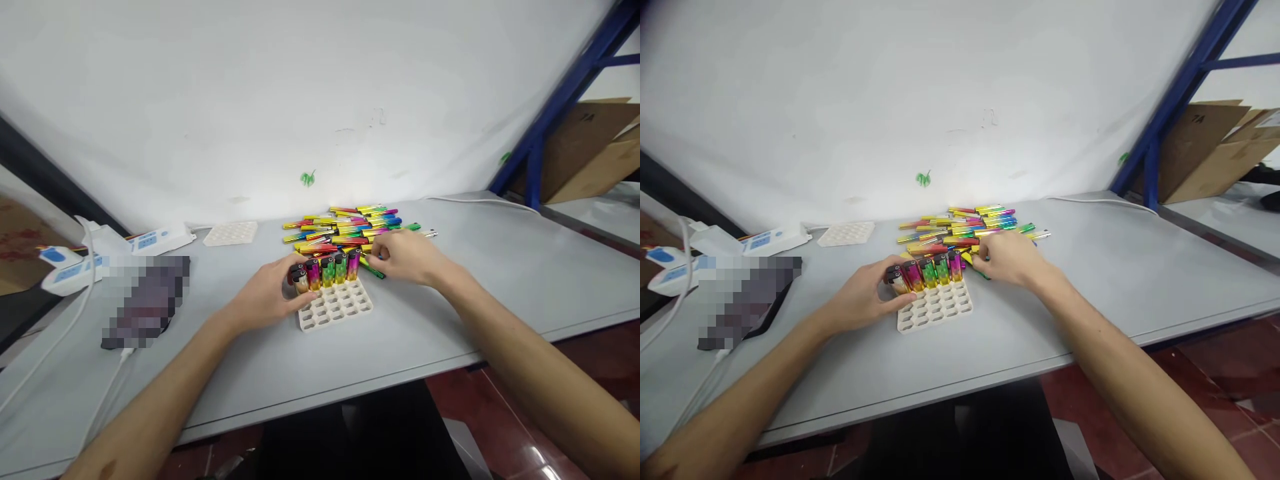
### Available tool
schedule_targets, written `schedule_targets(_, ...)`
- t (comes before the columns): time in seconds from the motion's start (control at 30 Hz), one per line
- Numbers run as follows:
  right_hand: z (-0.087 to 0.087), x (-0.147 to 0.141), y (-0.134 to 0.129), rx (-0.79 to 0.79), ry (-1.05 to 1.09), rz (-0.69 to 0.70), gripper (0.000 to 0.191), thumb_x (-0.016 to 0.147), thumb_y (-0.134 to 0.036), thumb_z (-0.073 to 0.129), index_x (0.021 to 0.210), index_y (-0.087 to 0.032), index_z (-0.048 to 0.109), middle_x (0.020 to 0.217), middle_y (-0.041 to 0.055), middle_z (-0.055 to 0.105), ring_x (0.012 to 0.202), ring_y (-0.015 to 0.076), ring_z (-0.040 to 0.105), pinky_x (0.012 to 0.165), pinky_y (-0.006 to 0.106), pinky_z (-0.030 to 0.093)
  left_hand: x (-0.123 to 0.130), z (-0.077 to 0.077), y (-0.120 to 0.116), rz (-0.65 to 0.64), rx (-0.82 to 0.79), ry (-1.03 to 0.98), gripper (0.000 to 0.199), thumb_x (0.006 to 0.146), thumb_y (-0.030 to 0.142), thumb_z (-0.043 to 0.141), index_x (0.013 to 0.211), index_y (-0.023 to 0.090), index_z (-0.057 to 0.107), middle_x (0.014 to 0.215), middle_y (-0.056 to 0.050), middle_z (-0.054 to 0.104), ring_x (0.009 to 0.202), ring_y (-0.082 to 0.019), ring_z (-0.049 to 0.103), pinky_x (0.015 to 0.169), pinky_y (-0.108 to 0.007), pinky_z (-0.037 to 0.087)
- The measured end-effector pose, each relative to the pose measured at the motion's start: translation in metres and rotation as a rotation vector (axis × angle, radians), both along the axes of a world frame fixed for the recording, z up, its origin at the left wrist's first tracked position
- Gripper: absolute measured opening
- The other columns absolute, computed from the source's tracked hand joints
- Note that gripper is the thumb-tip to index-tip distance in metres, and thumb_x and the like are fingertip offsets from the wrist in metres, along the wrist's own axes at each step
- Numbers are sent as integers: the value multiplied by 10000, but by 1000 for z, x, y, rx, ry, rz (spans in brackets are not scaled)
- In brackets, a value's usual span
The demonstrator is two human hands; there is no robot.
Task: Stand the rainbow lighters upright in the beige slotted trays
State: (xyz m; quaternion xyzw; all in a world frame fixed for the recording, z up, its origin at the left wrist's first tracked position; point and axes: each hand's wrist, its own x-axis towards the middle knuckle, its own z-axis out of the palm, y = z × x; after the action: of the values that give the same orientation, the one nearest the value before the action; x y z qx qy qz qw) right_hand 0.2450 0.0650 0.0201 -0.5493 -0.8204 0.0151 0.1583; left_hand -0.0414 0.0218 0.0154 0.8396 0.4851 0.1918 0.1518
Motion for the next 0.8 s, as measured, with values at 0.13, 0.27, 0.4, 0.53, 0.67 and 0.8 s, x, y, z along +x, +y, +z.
schedule_targets(0.13, -3, -2, -5, -71, -147, 6, 300, 763, -490, 686, 669, -218, 604, 670, 58, 645, 571, 203, 533, 522, 309, 273, 1, 1, 3, -6, -53, -19, 405, 815, 536, 674, 1068, 223, 626, 931, -11, 686, 739, -178, 603, 659, -299, 476)
schedule_targets(0.27, 0, -7, -9, -29, -157, -46, 210, 791, -398, 651, 716, -206, 609, 774, 95, 676, 657, 237, 586, 540, 312, 306, 2, 1, 4, 0, -95, -42, 395, 793, 555, 686, 1009, 228, 637, 877, 3, 672, 717, -174, 604, 636, -292, 480)
schedule_targets(0.4, 6, -5, -6, 125, 111, -160, 234, 902, -392, 525, 846, -192, 633, 791, 92, 669, 682, 228, 580, 564, 320, 334, 1, 1, 4, 13, -98, -44, 360, 790, 538, 682, 967, 228, 637, 854, 7, 672, 700, -172, 611, 624, -290, 486)
schedule_targets(0.53, 9, -2, -2, 142, 563, -113, 285, 921, -462, 553, 986, -195, 631, 659, 14, 603, 588, 166, 517, 558, 300, 359, 0, 2, 4, 6, -133, -81, 340, 786, 516, 681, 960, 227, 631, 861, 10, 678, 704, -168, 627, 621, -281, 499)
schedule_targets(0.67, 9, -4, -2, 20, 849, -11, 355, 857, -526, 650, 752, -202, 549, 658, -3, 564, 612, 135, 494, 547, 275, 365, -2, 3, 3, -12, -174, -102, 325, 795, 501, 670, 952, 221, 620, 830, 15, 673, 699, -165, 626, 609, -270, 501)
schedule_targets(0.8, 4, -11, -1, -208, 1113, 83, 386, 855, -545, 652, 811, -219, 448, 710, -19, 599, 656, 132, 558, 584, 265, 430, -2, 4, 1, -18, -192, -105, 306, 811, 472, 664, 983, 223, 614, 830, 20, 673, 705, -162, 625, 625, -267, 502)
